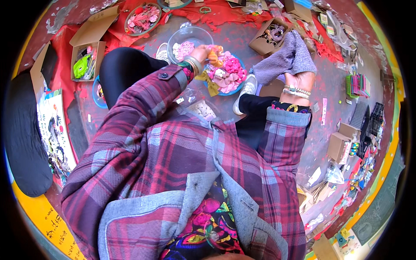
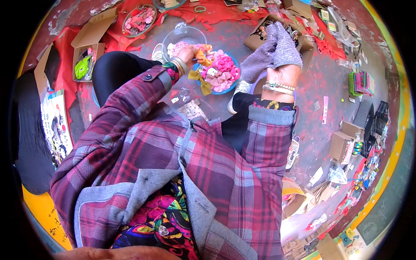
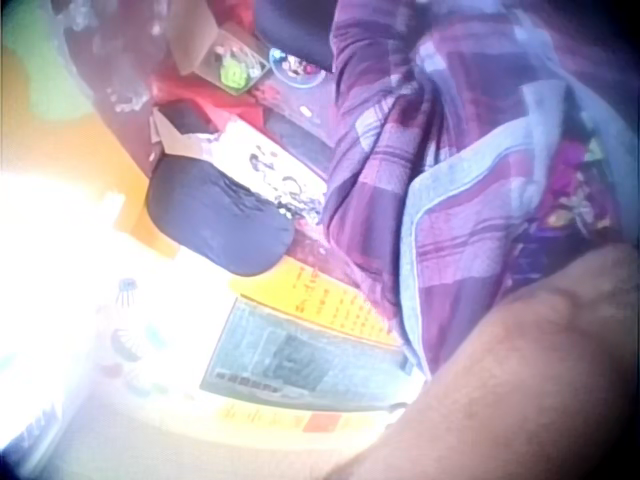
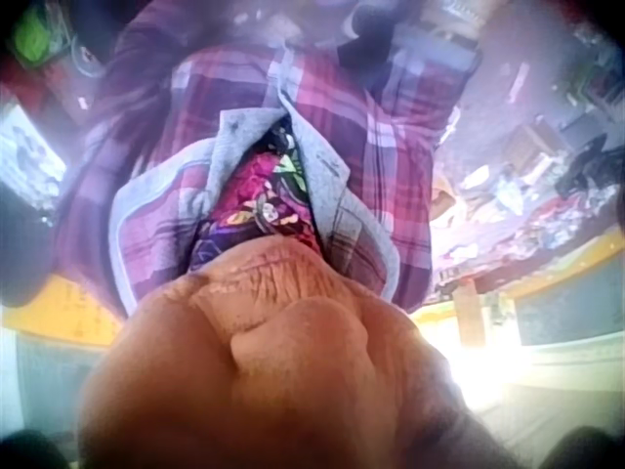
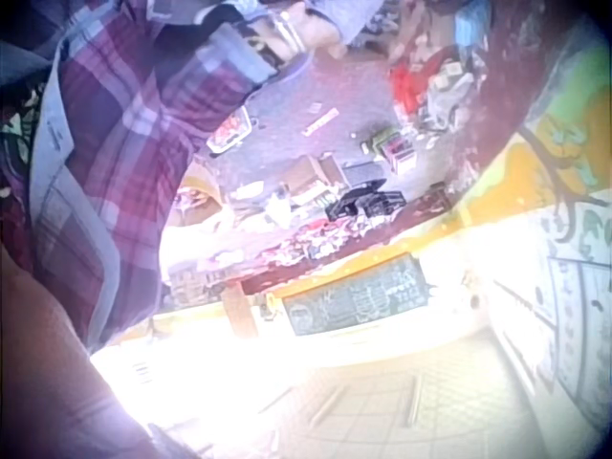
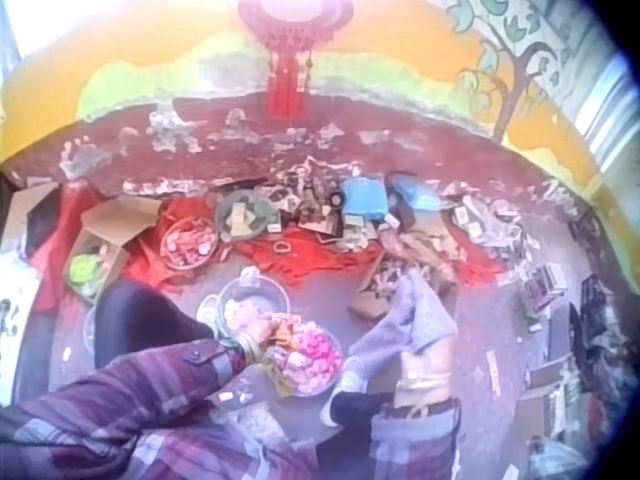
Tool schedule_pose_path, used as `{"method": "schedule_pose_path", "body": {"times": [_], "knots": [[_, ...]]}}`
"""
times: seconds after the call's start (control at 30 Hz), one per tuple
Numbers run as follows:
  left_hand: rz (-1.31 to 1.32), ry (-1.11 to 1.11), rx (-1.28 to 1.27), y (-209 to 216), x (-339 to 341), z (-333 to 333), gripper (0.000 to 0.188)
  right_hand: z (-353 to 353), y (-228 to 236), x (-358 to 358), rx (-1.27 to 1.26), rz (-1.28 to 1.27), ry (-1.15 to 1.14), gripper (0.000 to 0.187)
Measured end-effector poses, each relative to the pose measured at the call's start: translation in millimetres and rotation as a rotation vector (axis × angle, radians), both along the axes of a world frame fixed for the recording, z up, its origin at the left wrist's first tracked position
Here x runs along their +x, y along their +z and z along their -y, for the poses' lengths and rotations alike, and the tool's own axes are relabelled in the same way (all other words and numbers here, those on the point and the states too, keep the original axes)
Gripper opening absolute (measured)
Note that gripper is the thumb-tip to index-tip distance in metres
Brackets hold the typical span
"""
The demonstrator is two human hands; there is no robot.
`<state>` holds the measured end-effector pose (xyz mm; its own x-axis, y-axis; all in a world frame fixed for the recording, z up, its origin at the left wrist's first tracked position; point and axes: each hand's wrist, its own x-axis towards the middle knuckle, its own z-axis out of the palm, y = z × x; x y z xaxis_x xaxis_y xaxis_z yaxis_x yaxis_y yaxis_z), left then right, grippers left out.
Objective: The person sits on the floor and wipes small fabric flower decorations with a cloth, handling them one at a time and placing them into a blue bowl. The person also handles a small beaded item and places it into a clear bowl.
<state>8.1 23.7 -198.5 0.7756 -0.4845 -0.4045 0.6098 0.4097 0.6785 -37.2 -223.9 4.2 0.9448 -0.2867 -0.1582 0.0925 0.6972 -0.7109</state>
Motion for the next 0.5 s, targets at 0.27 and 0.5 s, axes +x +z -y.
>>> {"method": "schedule_pose_path", "body": {"times": [0.27,0.5], "knots": [[0.014,-0.129,0.805,-33,-22,9,0.048,-11,6,1,-0.092,-0.059,0.018,0.033],[0.907,-0.563,1.315,-34,-20,19,0.051,-15,4,3,-0.143,-0.093,0.027,0.034]]}}
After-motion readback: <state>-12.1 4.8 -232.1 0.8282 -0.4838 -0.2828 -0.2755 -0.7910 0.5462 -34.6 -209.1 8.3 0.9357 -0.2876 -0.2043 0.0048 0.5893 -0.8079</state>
